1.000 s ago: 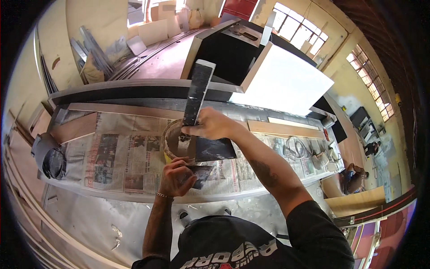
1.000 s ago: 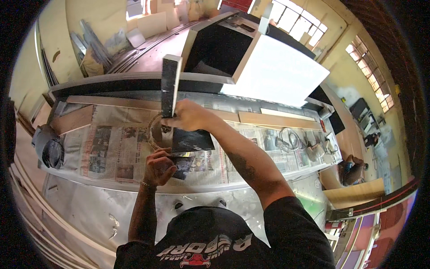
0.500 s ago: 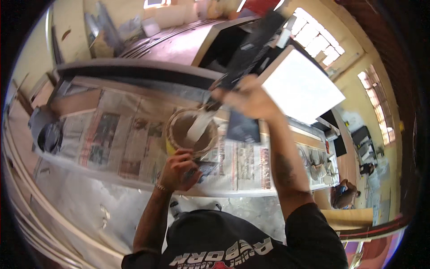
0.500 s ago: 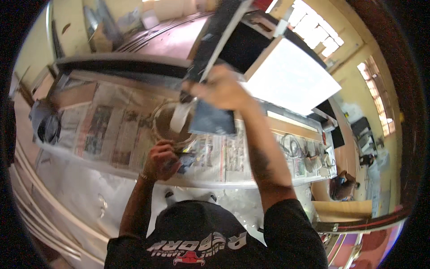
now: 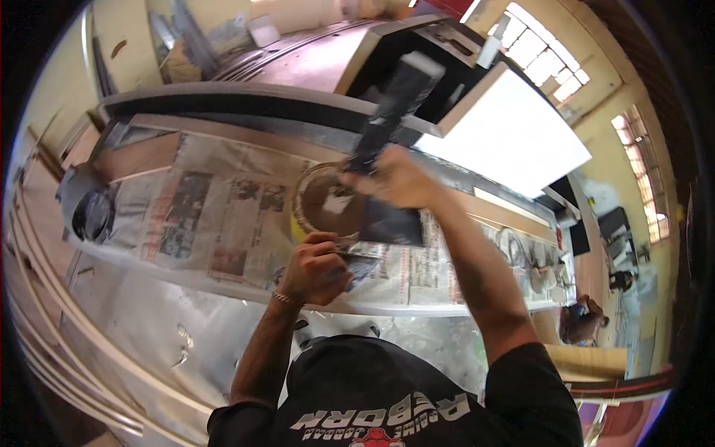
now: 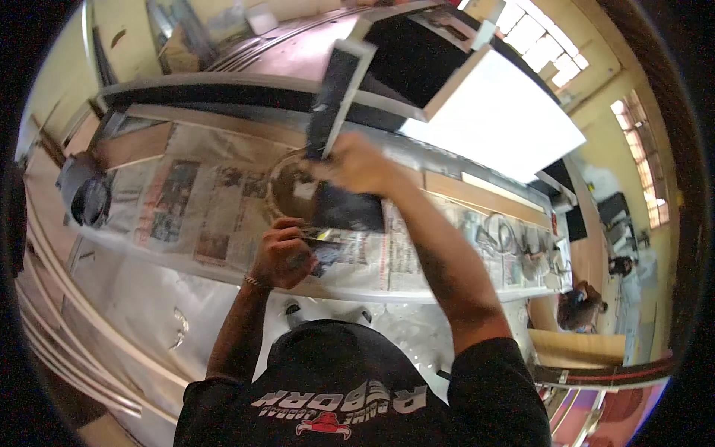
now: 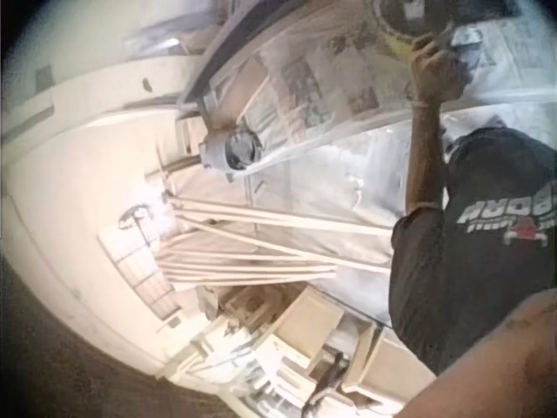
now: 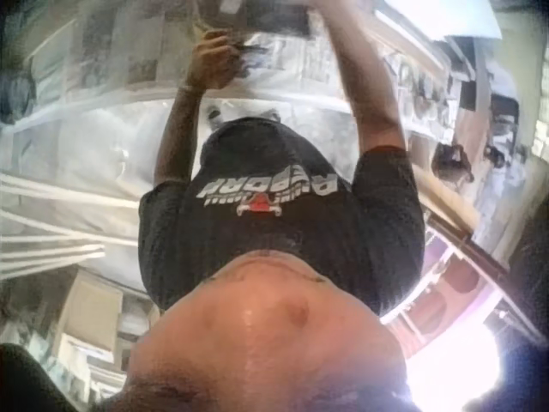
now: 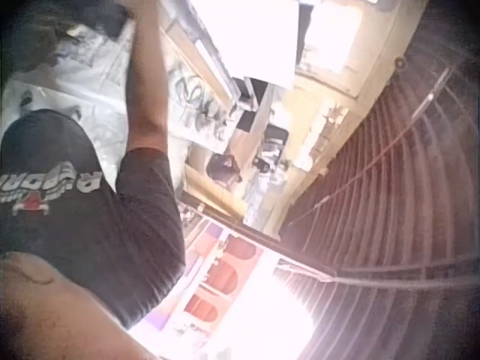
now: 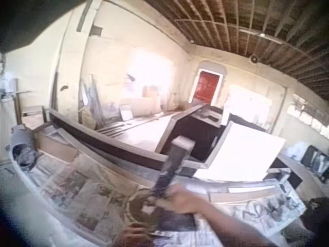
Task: The person sands the edges of a white wooden furniture component by hand using sandpaper, then applies a light-colored putty to the surface using a scraper after stirring the putty in a bucket with a wooden stick.
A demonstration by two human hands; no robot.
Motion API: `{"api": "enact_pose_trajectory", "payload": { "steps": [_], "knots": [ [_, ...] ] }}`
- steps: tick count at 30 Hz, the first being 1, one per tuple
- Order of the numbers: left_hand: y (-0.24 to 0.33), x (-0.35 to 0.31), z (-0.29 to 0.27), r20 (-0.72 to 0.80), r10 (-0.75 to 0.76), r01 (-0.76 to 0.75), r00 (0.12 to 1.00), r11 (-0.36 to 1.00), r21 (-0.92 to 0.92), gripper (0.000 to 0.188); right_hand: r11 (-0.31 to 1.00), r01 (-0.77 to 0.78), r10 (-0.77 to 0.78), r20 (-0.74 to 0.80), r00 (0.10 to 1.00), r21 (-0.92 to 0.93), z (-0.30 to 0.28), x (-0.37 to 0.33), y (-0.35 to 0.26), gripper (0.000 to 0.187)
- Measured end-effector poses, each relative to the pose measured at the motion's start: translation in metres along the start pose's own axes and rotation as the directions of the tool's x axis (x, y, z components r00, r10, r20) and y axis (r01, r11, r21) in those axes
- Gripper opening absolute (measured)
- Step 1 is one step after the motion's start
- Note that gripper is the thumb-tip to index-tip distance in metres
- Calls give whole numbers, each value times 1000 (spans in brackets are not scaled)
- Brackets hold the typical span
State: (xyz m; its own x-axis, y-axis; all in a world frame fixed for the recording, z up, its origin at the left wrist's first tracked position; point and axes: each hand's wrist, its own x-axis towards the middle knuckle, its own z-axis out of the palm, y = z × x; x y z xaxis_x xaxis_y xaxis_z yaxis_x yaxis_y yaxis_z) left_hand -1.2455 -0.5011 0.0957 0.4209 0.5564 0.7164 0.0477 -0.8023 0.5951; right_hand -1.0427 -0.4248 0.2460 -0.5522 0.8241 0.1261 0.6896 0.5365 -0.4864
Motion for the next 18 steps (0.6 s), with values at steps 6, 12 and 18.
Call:
{"api": "enact_pose_trajectory", "payload": {
  "steps": [6, 12, 18],
  "knots": [
    [0, -1, 1, 7, 8, -8, 1000, 1000, -12, 15, 972, -67, 91, -99, 991, 223, 7, -4, 8, 20],
    [4, 3, -5, -3, -5, 5, 1000, 1000, -13, 14, 979, -122, 157, -224, 962, 162, -32, -10, -13, 26],
    [33, 3, -24, -143, -170, 128, 975, 956, -265, 9, 982, 10, 70, -415, 907, 187, -109, -36, -50, 27]
  ]
}}
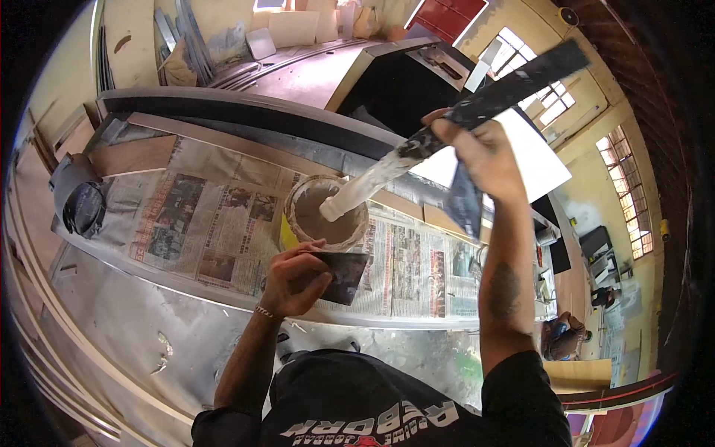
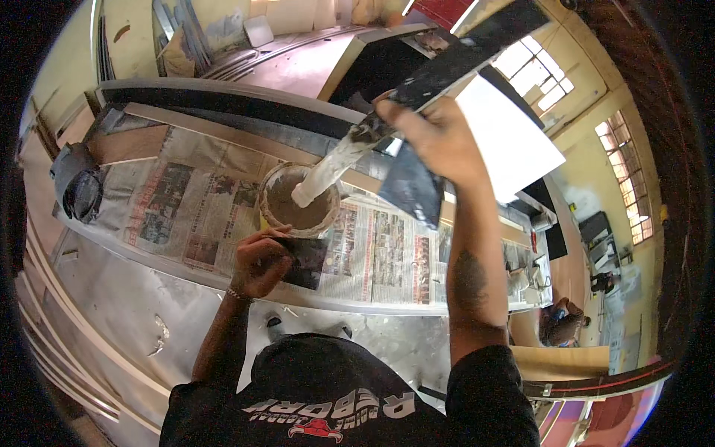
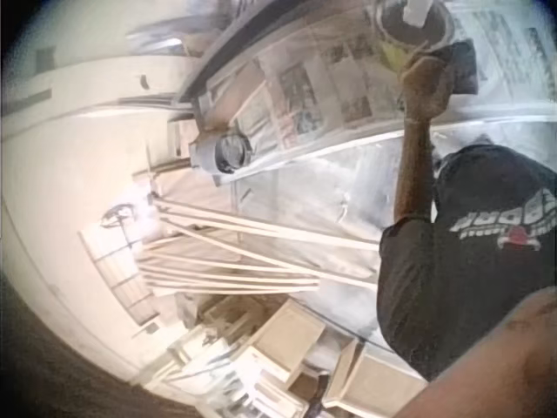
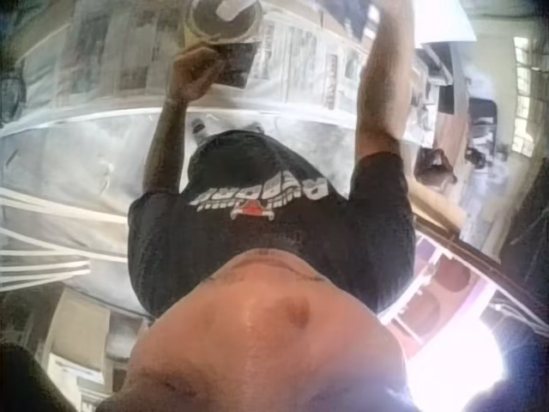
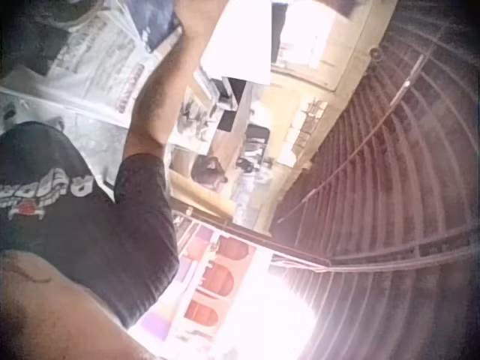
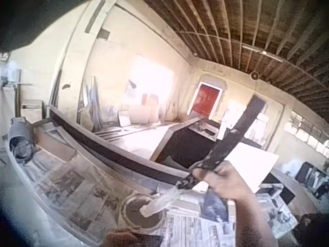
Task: The person sands the edges of a white wooden furniture component by hand using sandpaper, then applies a light-colored putty to the surface using a scraper after stirring the putty in a bucket with a wooden stick.
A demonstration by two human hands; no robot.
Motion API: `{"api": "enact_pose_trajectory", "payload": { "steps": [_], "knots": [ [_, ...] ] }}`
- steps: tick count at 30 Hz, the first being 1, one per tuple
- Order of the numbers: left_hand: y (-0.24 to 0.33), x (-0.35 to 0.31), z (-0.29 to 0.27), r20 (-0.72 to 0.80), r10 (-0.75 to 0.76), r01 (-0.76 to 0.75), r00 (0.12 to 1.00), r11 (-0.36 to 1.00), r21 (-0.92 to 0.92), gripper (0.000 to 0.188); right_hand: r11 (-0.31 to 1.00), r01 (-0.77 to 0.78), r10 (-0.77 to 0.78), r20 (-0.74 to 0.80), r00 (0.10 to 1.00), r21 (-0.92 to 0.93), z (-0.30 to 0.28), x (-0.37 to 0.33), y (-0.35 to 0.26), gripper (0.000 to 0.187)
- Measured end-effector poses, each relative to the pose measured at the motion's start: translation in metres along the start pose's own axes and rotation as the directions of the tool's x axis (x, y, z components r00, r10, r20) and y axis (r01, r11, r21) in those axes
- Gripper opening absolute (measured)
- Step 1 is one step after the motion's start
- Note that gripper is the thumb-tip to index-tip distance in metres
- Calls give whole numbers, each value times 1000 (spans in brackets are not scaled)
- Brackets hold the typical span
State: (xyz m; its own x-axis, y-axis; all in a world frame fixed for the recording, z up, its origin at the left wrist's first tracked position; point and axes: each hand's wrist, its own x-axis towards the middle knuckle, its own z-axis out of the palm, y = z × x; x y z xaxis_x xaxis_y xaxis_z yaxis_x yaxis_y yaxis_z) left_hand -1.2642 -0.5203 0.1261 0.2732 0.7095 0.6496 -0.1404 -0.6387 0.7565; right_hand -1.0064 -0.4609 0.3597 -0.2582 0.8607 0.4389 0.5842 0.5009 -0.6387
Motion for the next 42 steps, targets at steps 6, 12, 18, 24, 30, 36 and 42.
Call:
{"api": "enact_pose_trajectory", "payload": {
  "steps": [6, 12, 18, 24, 30, 36, 42],
  "knots": [
    [13, 7, -9, -392, -219, 206, 894, 976, -76, 33, 976, -95, 63, -162, 985, -196, -73, -12, -47, 34],
    [-12, 35, -18, -456, -552, 431, 698, 832, -348, 49, 978, -70, -20, -420, 907, -198, -86, -21, -102, 40],
    [-36, 52, -4, -362, -723, 340, 588, 627, -701, 27, 980, 57, -121, -339, 933, -193, -69, -32, -116, 44],
    [-38, 57, -1, -264, -785, 458, 561, 560, -690, 14, 991, 124, -125, -31, 992, -44, -4, -62, -76, 34],
    [-54, 57, -6, -352, -793, 647, 496, 609, -460, 29, 878, 388, -267, 386, 883, -280, 22, -89, -79, 38],
    [-46, 58, 8, -494, -600, 676, 629, 736, -32, 28, 997, -79, 79, -22, 997, 0, 41, -112, -78, 33],
    [-9, 64, 29, -527, -371, 530, 765, 827, 187, 20, 990, 108, -135, -385, 913, -92, 31, -83, -90, 33]
  ]
}}
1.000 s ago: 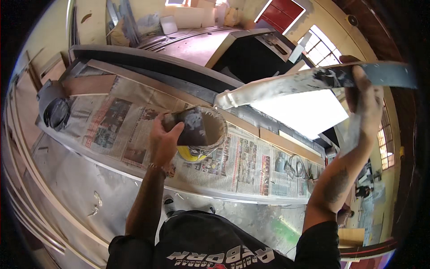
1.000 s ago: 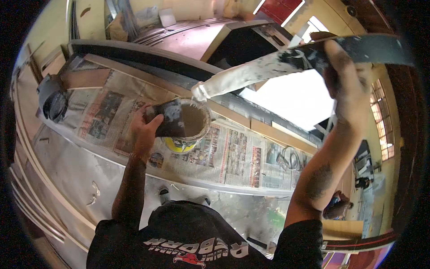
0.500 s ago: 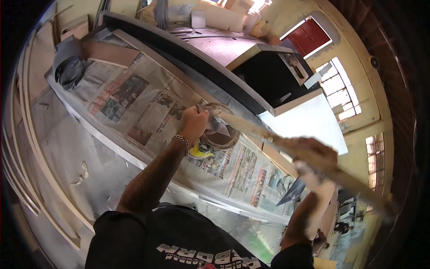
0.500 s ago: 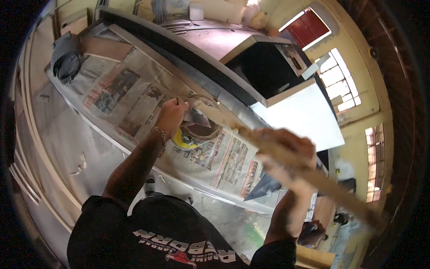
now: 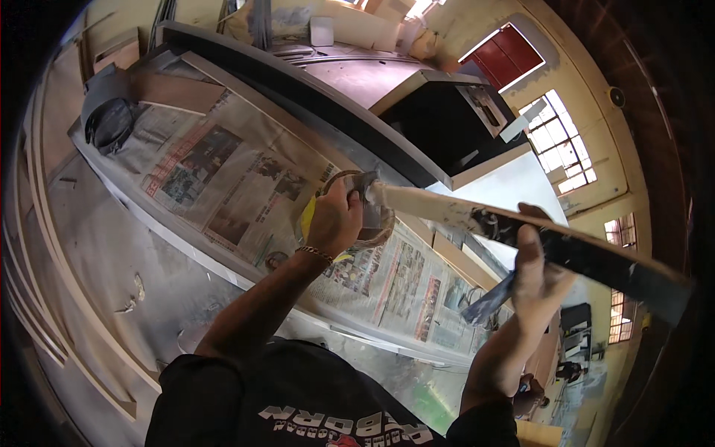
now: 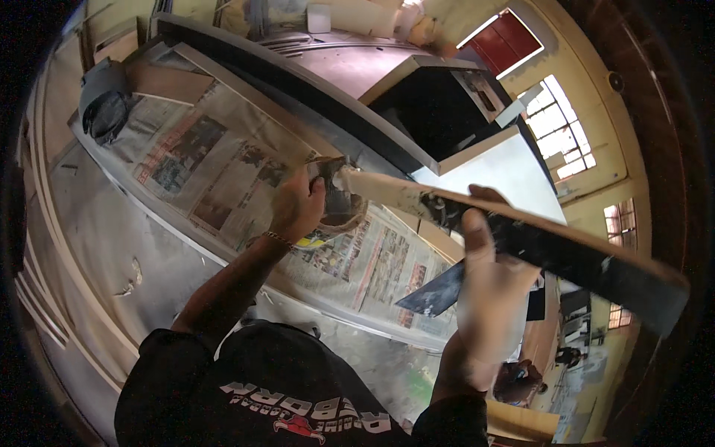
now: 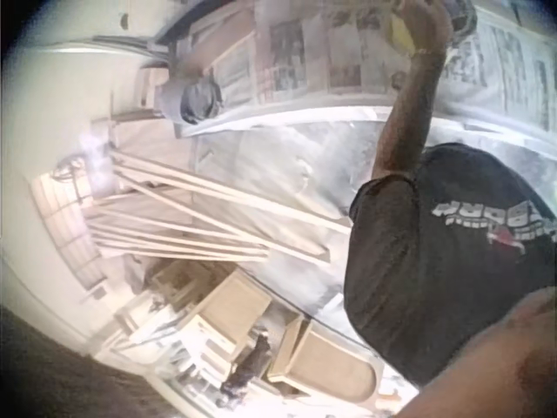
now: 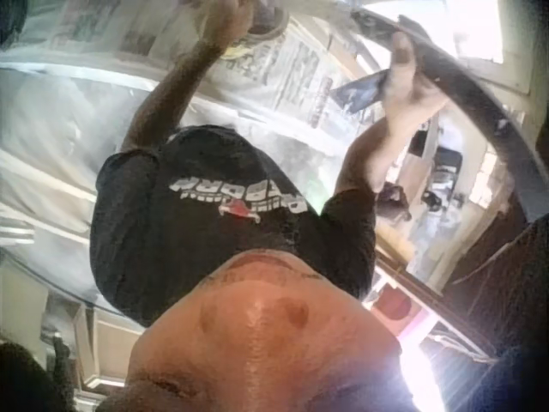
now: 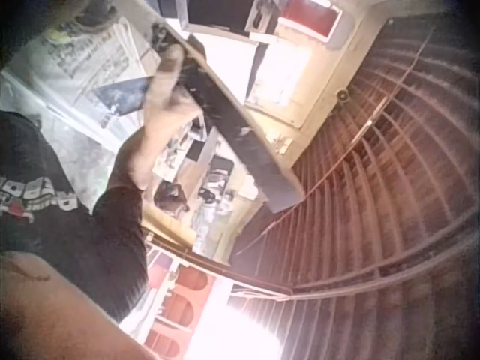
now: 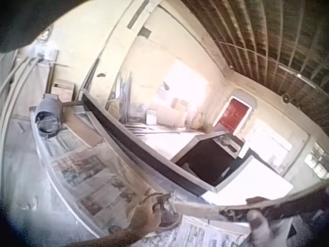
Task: The person sands the edges of a white wooden furniture component by hand using sandpaper, then applies a light-colored putty to the surface using a scraper after stirring the putty in a bucket with a wooden stick.
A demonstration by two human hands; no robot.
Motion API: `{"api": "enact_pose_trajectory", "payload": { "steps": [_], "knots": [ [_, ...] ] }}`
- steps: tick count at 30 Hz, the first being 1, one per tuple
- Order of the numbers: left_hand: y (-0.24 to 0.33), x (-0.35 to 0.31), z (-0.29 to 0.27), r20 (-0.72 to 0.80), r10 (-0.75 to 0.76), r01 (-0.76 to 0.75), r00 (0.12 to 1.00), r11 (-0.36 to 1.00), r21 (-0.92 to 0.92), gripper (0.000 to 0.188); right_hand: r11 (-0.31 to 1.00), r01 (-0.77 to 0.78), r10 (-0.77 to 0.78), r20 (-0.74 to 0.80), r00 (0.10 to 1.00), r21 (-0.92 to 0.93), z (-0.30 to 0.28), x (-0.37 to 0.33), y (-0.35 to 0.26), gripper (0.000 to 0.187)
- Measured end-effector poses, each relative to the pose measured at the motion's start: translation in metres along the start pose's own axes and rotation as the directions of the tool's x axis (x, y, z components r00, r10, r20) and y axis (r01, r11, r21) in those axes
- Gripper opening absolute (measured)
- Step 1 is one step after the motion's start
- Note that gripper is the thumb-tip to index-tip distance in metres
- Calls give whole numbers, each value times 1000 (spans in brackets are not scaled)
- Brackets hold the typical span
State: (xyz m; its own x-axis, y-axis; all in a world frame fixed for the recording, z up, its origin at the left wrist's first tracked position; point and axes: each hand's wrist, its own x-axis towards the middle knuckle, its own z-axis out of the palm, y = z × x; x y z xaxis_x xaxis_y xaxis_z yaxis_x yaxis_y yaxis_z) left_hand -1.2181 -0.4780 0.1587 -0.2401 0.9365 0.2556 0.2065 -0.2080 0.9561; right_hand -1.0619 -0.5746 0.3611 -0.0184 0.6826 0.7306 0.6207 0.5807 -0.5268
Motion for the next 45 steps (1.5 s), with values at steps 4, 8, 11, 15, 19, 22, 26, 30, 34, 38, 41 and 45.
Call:
{"api": "enact_pose_trajectory", "payload": {
  "steps": [4, 8, 11, 15, 19, 22, 26, 30, 34, 38, 41, 45],
  "knots": [
    [-11, 0, -4, -38, 62, -62, 997, 998, -15, 19, 990, -142, 142, -18, 990, 9, -22, 20, -2, 29],
    [-34, 11, -14, -100, 38, -27, 994, 994, 106, 20, 984, -122, 107, -118, 987, -129, -38, 40, -4, 35],
    [-40, 8, -35, -169, 131, -131, 977, 991, 14, 20, 970, -156, 122, -184, 975, -185, -50, 52, -13, 36],
    [-47, -4, -73, -60, -159, 114, 985, 879, -463, 19, 960, -118, 118, -14, 993, -255, -31, 58, 20, 30],
    [-22, -22, -89, -65, -329, 212, 942, 734, -645, 26, 985, -75, 118, 293, 949, -152, 35, 57, 82, 40],
    [-19, -32, -86, -37, -303, 198, 952, 705, -681, 36, 924, -186, 342, 501, 795, -335, 75, 49, 131, 45],
    [-29, -47, -75, -44, -251, 191, 967, 830, -524, 30, 943, -260, 331, 683, 652, -209, 69, 28, 194, 56],
    [-42, -59, -105, 39, -12, 14, 999, 999, -32, 25, 546, -831, 573, 675, 464, 107, 45, -40, 175, 72],
    [-3, -56, -75, 50, 444, -439, 895, 894, -92, 22, -344, -713, 571, 739, 357, 610, 47, -157, 154, 49],
    [34, -49, -36, 322, 828, -787, 458, 547, -286, 20, -613, -480, 470, 778, 417, 627, 36, -196, 109, 45],
    [56, -52, -4, 468, 863, -856, 190, 379, -352, 31, -636, -420, 527, 762, 377, 648, 16, -186, 90, 39],
    [79, -62, 27, 623, 781, -845, 47, 364, -393, 35, -696, -291, 475, 725, 500, 656, -36, -192, 116, 40]
  ]
}}
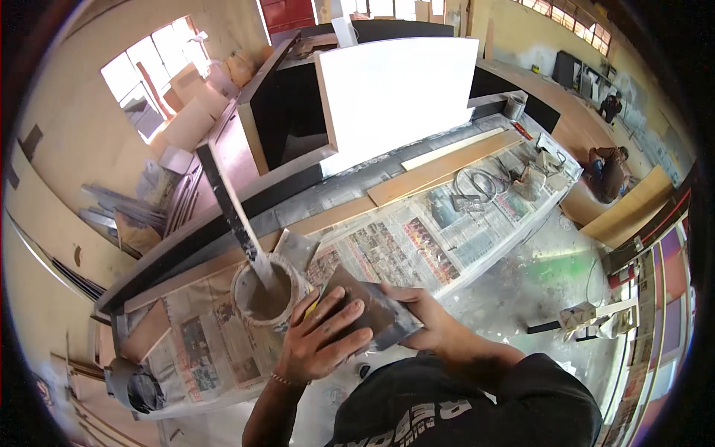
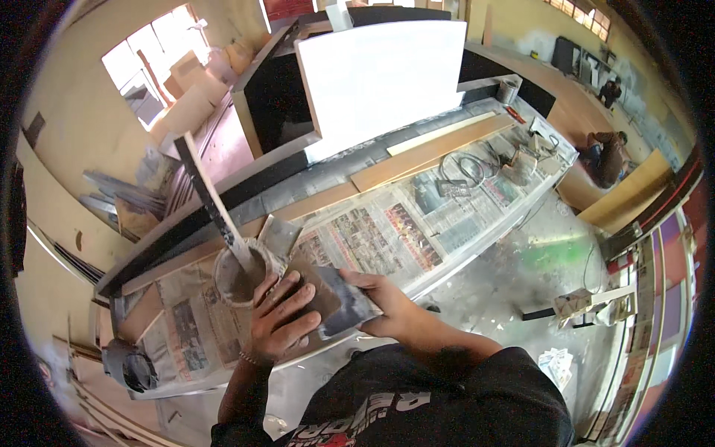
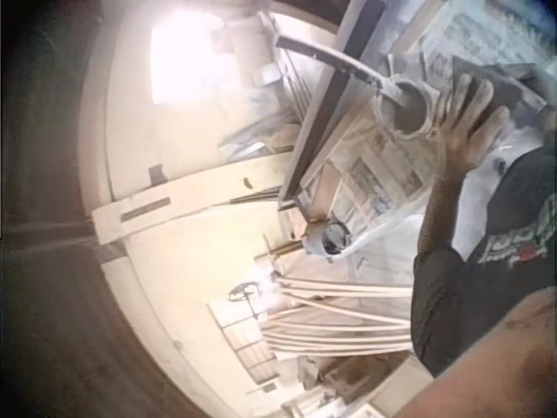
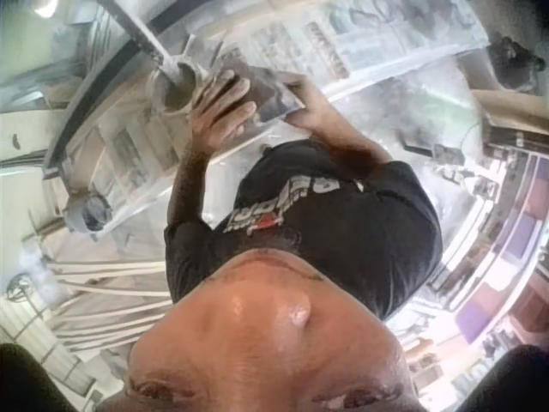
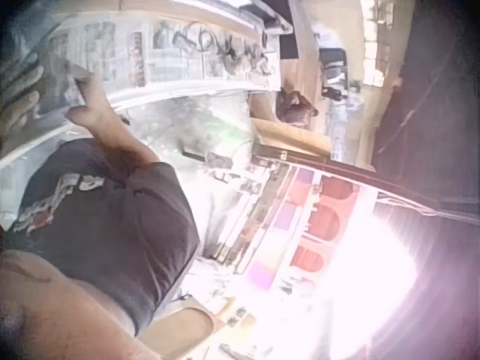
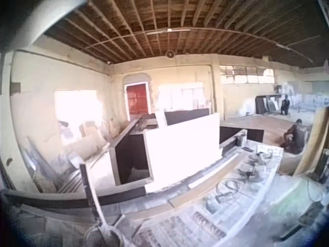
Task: The person sands the edges of a white wooden furniture component by hand using sandpaper, then applies a light-colored putty to the surface using a scraper after stirring the putty in a bucket with a wooden stick.
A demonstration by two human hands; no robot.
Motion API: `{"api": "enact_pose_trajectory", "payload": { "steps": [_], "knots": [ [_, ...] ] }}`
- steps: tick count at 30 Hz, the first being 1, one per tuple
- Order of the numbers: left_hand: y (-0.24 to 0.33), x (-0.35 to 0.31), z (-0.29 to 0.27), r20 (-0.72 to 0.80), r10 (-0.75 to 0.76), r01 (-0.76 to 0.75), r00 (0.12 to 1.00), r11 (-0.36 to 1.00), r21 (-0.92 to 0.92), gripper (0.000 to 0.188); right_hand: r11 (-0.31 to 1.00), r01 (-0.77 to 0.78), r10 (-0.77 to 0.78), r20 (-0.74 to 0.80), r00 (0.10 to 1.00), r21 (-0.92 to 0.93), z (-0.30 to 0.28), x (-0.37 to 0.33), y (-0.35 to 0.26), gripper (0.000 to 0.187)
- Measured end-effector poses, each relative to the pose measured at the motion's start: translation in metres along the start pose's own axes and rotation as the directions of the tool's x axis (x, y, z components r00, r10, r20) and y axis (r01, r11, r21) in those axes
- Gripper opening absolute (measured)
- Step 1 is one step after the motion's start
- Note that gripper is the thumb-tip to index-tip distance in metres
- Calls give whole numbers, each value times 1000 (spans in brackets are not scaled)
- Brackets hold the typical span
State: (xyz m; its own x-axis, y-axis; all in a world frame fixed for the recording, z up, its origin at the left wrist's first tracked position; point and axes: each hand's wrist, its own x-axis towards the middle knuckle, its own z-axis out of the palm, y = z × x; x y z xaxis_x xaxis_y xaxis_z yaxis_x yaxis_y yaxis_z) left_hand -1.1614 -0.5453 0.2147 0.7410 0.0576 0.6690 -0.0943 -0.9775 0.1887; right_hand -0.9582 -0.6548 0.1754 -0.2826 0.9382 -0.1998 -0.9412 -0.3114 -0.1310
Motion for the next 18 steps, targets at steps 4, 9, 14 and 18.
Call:
{"api": "enact_pose_trajectory", "payload": {
  "steps": [4, 9, 14, 18],
  "knots": [
    [-8, 32, 17, 241, -16, 16, 970, 1000, 3, 32, 950, 190, -213, 72, 974, 248, -12, -34, -64, 28],
    [-7, 3, 106, 54, -813, 782, 579, 536, -318, 31, 544, 716, -709, 218, 671, -436, -9, -52, -138, 36],
    [5, 45, 195, 145, -964, 487, 221, -20, -873, 32, -417, 798, -64, 890, 451, -435, -20, -73, -197, 50],
    [11, 99, 221, 382, -904, 470, 195, -256, -845, 32, -401, 744, 56, 796, 603, -535, -77, -67, -231, 59]
  ]
}}
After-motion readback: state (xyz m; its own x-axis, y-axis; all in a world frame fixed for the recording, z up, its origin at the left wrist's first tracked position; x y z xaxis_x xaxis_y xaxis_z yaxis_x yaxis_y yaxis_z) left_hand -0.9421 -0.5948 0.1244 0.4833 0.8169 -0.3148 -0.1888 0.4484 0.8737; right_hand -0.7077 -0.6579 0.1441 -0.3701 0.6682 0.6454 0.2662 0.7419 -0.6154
